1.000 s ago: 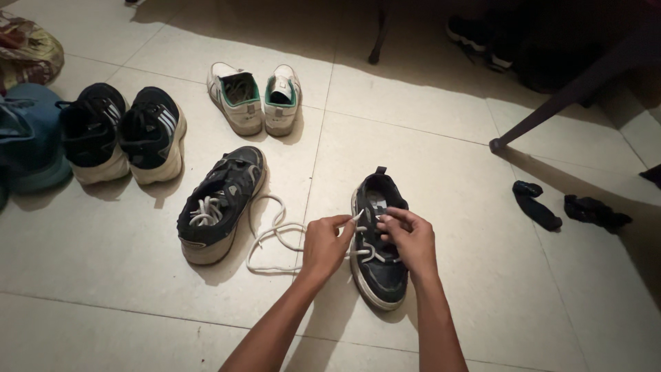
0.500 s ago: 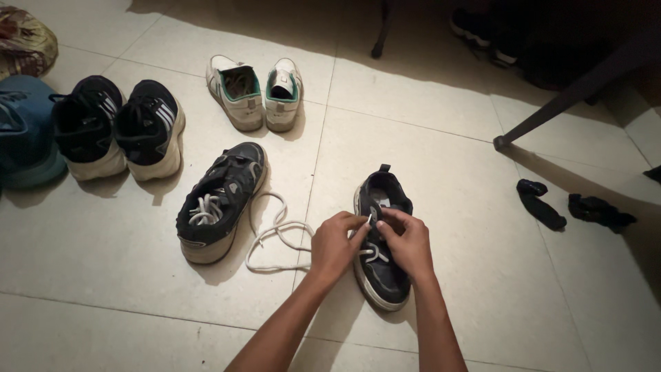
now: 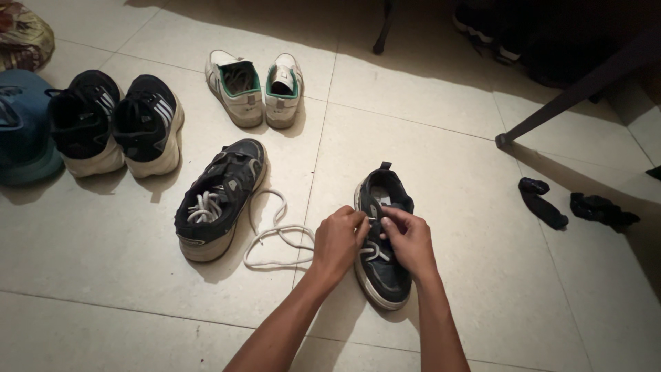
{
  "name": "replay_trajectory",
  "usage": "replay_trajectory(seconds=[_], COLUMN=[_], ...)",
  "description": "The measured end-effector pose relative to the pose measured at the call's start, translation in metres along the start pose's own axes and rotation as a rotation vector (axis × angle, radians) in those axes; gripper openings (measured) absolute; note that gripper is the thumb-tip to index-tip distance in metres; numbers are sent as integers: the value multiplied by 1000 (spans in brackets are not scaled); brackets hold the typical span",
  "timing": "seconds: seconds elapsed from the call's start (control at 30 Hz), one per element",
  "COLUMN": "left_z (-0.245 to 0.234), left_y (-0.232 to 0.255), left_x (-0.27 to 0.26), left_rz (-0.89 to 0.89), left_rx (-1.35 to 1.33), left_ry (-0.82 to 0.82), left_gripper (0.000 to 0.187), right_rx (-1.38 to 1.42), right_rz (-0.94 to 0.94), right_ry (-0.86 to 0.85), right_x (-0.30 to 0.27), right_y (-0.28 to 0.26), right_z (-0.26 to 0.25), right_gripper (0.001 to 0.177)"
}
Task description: The person removes a white shoelace from a dark sneaker and then re-laces the same shoe by threading the lace through the eyelets and tying it. Other shoes remain on the floor nearby.
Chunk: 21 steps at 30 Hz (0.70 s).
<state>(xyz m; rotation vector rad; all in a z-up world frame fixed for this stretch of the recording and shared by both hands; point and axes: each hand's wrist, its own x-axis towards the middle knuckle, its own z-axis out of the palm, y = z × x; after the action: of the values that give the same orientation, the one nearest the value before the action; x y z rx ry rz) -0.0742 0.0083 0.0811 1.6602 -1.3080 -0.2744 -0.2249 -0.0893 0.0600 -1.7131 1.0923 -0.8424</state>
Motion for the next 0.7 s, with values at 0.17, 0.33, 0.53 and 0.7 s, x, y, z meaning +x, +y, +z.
replay_trajectory(seconds=[0.17, 0.33, 0.53, 0.7], left_z=[1, 0, 0, -7], left_y=[0, -1, -1, -17], left_x=[-2, 2, 7, 26], left_rz=[-133, -128, -102, 349], left_rx=[-154, -115, -52, -101], left_ry=[63, -40, -58, 190], left_gripper=[21, 21, 20, 57], right_rx=[48, 17, -84, -24], right_rz=[15, 18, 17, -40], right_ry=[-12, -4, 76, 76], right_x=[1, 0, -7, -7], right_y=[3, -4, -22, -30], right_z=[1, 3, 10, 12], right_gripper=[28, 28, 24, 17])
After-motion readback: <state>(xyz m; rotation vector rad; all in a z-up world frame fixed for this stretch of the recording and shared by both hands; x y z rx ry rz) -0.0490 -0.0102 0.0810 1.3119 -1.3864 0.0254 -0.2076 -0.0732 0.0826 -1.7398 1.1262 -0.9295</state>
